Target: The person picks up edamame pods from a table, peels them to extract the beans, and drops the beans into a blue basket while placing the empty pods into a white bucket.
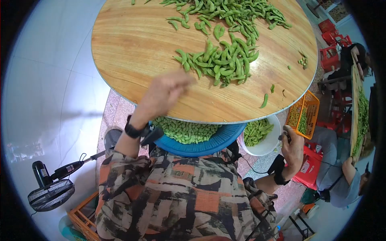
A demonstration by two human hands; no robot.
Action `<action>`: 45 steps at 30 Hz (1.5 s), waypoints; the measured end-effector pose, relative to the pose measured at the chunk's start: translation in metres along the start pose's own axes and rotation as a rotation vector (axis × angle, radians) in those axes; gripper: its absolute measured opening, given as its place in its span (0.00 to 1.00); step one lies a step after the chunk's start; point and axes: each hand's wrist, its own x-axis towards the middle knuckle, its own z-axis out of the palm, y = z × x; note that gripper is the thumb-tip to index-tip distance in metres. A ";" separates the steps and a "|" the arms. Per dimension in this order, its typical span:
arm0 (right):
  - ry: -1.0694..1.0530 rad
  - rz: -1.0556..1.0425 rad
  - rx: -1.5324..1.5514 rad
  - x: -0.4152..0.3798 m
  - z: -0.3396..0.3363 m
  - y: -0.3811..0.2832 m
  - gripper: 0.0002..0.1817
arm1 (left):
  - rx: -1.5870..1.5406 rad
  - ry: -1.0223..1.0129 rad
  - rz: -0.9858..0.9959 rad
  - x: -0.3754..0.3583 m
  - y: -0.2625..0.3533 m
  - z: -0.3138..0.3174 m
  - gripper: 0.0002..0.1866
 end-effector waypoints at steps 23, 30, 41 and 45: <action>-0.280 0.082 1.160 0.058 0.106 -0.152 0.13 | -1.031 -0.002 -0.468 -0.004 0.038 0.048 0.08; -0.390 0.236 1.340 0.058 0.117 -0.144 0.10 | -0.357 0.357 0.031 -0.011 0.025 0.084 0.05; -0.674 0.208 1.579 0.060 0.107 -0.120 0.07 | -1.593 -0.175 -0.483 -0.014 0.028 0.062 0.10; -0.329 -0.032 0.857 0.050 0.110 -0.131 0.08 | -0.782 -0.039 -0.241 -0.009 0.040 0.072 0.08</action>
